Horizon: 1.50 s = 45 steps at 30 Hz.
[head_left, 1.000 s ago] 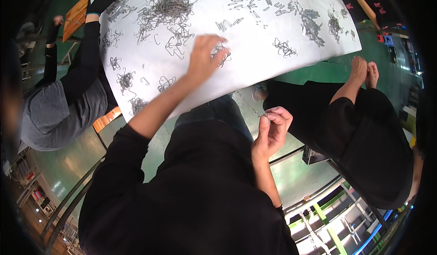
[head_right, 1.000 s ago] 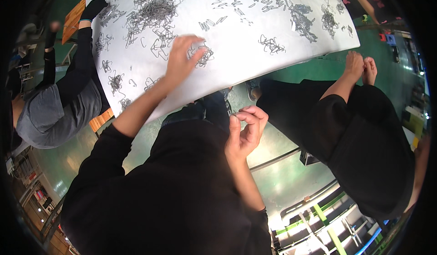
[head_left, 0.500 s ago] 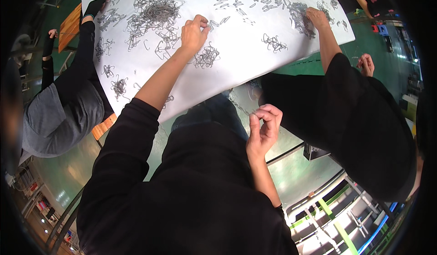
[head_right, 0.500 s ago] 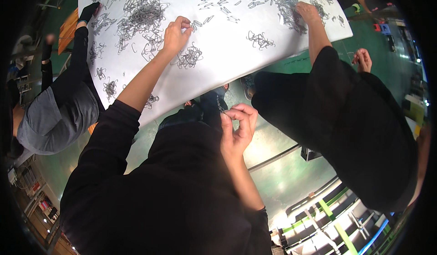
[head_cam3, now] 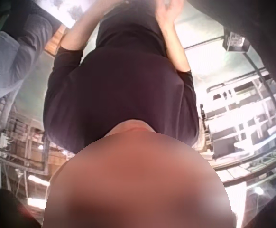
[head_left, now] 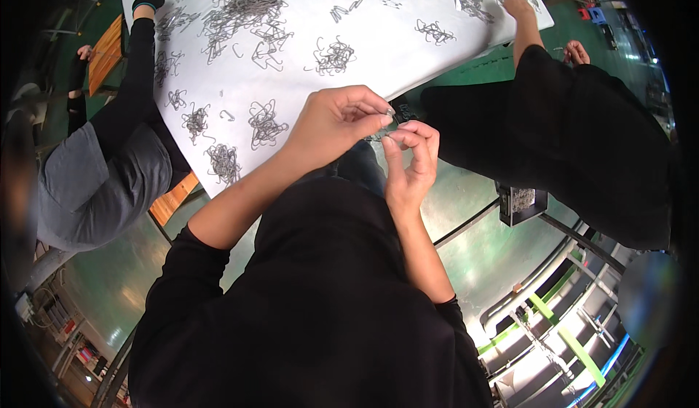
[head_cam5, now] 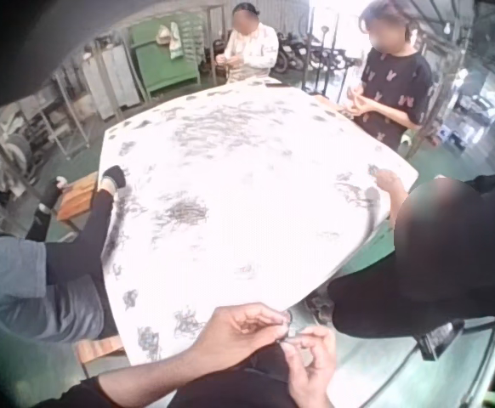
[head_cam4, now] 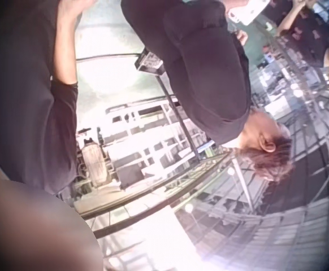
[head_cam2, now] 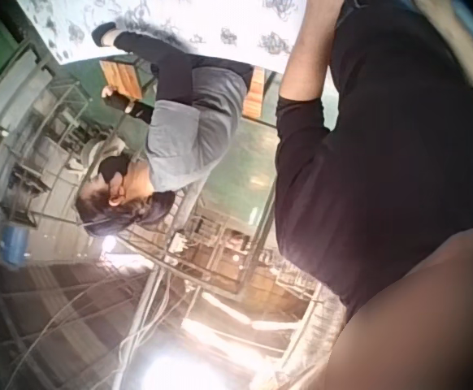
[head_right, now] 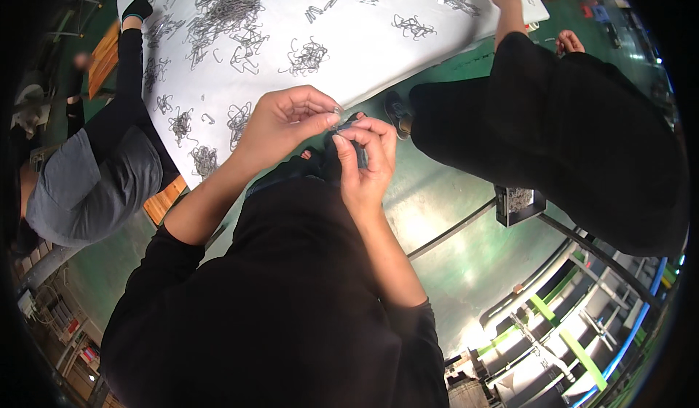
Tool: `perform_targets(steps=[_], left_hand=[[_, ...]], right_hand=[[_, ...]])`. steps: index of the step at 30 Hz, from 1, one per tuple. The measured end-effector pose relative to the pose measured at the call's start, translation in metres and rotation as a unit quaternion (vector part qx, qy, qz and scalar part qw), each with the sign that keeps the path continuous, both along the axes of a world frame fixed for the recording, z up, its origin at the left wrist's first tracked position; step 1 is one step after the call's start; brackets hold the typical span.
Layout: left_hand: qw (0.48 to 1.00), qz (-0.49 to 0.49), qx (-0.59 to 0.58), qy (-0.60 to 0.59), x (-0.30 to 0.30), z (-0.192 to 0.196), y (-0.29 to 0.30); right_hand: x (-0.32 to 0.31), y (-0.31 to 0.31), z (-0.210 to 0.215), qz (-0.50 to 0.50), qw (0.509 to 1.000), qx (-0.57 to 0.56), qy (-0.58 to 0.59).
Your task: The person picks up small metal wire pieces from a large white sheet and links them together by hand to form a chain. They periodically place the assembled chain onto a nearby metal rack. The task is performed alongside other workers in a factory setting.
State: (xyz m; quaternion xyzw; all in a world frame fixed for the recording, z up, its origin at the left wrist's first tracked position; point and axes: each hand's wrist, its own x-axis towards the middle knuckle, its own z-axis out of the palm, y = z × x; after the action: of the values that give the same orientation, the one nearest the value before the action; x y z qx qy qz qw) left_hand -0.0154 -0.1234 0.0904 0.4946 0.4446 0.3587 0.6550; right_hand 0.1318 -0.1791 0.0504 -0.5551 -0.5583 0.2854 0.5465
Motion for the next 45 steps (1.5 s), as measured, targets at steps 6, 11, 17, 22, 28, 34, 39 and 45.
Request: perform_targets(steps=[6,11,17,22,28,34,39,45], left_hand=[[0.993,0.045,0.110,0.026,-0.008,0.000,-0.021],[0.960,0.109,0.240,0.088,-0.019,-0.013,-0.034],[0.957,0.114,0.250,0.090,-0.034,-0.030,-0.054],[0.952,0.144,0.249,0.101,-0.036,-0.037,-0.067],[0.952,0.159,0.237,0.109,-0.036,-0.038,-0.070],[0.958,0.151,0.220,0.105,-0.033,-0.041,-0.072],[0.956,0.148,0.227,0.117,-0.032,-0.041,-0.068],[0.956,0.149,0.233,0.102,-0.021,-0.036,-0.059]], right_hand=[[-0.013,-0.010,-0.003,0.003,1.000,-0.006,-0.022],[-0.009,-0.005,-0.011,0.045,0.996,0.006,-0.083],[-0.037,0.080,-0.046,0.176,0.970,-0.051,-0.160],[-0.124,0.153,-0.086,0.282,0.896,-0.086,-0.333],[-0.173,0.174,-0.118,0.286,0.817,-0.080,-0.495],[-0.097,0.163,-0.087,0.382,0.854,-0.348,-0.065],[-0.031,0.098,-0.015,0.282,0.868,-0.346,0.218],[-0.001,0.024,0.038,0.209,0.890,-0.271,0.302]])
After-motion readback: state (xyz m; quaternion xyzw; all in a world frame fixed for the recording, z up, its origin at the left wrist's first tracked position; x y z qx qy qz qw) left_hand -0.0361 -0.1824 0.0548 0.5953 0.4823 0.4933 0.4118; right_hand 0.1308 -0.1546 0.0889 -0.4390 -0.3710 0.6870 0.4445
